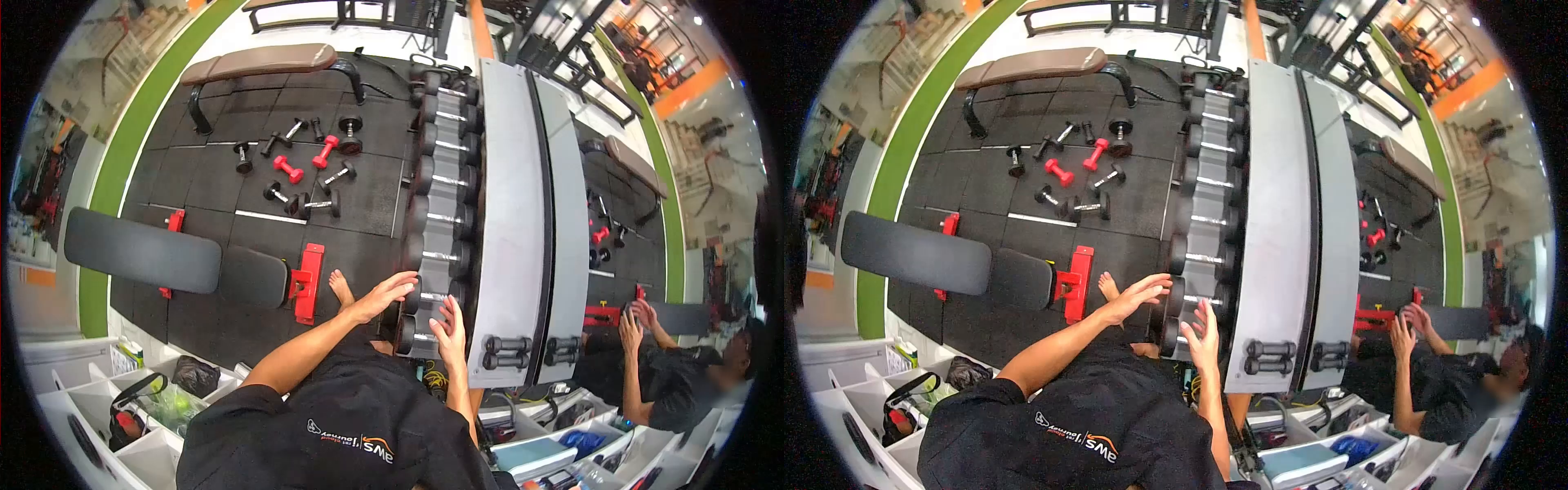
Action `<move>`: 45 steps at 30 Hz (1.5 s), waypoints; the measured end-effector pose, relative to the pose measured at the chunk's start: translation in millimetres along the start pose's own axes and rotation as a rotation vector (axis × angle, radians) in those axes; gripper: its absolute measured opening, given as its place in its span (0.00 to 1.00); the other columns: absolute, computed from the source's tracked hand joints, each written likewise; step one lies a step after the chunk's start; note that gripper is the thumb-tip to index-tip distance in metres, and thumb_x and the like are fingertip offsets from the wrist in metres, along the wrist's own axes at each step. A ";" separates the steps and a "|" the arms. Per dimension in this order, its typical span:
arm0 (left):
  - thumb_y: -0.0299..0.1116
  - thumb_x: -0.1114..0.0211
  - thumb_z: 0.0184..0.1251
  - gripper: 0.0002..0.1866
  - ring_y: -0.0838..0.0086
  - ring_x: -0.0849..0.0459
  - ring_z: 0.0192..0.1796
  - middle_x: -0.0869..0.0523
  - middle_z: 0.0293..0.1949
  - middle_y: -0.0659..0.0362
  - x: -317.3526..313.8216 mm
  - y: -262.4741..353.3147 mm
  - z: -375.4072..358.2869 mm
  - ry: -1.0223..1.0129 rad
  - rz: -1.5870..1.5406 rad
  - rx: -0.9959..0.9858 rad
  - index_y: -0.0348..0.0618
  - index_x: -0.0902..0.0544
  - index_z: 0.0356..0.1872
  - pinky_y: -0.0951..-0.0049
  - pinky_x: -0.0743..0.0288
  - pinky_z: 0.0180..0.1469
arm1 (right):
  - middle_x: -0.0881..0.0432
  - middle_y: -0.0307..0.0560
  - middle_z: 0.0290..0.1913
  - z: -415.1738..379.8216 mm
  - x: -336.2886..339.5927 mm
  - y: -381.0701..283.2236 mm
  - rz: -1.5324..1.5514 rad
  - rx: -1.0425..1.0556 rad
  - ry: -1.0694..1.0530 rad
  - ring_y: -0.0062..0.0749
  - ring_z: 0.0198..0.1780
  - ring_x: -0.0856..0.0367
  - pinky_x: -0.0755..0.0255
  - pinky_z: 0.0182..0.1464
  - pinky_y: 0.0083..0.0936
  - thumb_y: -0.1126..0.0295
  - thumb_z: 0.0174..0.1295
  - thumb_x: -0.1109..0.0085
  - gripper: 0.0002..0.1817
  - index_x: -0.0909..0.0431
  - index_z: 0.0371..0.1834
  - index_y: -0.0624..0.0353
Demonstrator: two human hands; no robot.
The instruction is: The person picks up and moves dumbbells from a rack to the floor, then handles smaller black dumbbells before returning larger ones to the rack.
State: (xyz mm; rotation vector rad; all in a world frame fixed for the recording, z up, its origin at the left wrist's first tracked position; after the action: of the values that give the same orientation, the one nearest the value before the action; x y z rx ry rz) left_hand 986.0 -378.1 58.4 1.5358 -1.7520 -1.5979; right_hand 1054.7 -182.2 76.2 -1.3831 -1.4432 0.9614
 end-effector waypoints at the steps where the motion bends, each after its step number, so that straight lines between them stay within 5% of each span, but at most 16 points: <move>1: 0.51 0.44 0.77 0.33 0.67 0.33 0.74 0.30 0.72 0.52 7.5 5.3 0.2 0.006 -0.011 -0.011 0.41 0.36 0.75 0.64 0.36 0.70 | 0.35 0.55 0.74 8.0 -9.0 -8.6 0.027 -0.008 -0.030 0.45 0.72 0.33 0.33 0.69 0.41 0.70 0.61 0.33 0.43 0.44 0.79 0.56; 11: 0.45 0.42 0.77 0.33 0.67 0.33 0.74 0.32 0.73 0.53 115.1 64.0 22.5 0.071 -0.076 -0.094 0.41 0.39 0.76 0.66 0.38 0.72 | 0.41 0.54 0.78 92.6 -109.5 -76.6 0.040 0.056 -0.258 0.44 0.77 0.41 0.41 0.73 0.41 0.71 0.62 0.36 0.46 0.51 0.82 0.54; 28: 0.43 0.43 0.77 0.30 0.67 0.27 0.70 0.26 0.69 0.53 280.4 141.1 -31.2 0.313 -0.172 -0.224 0.41 0.34 0.73 0.67 0.34 0.67 | 0.44 0.54 0.79 175.8 -259.9 -143.4 0.017 0.003 -0.537 0.45 0.75 0.38 0.36 0.69 0.38 0.73 0.62 0.37 0.46 0.53 0.82 0.53; 45: 0.41 0.44 0.76 0.30 0.64 0.30 0.72 0.28 0.70 0.50 301.8 189.3 -1.4 0.396 -0.209 -0.305 0.38 0.36 0.74 0.64 0.35 0.70 | 0.39 0.59 0.76 278.4 -288.2 -188.4 0.202 -0.008 -0.681 0.48 0.72 0.33 0.33 0.68 0.40 0.68 0.65 0.39 0.44 0.52 0.81 0.58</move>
State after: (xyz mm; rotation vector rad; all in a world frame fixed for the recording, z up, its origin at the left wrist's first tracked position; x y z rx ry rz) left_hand 783.1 -668.3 97.6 1.7719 -1.1172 -1.4418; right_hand 726.4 -470.9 146.3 -1.2788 -1.8083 1.6698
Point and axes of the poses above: each hand's wrist, its own z-axis towards the middle knuckle, its own x-axis out of the back of the hand, y = z × x, the point moved 6 cm from there along z, towards the middle knuckle
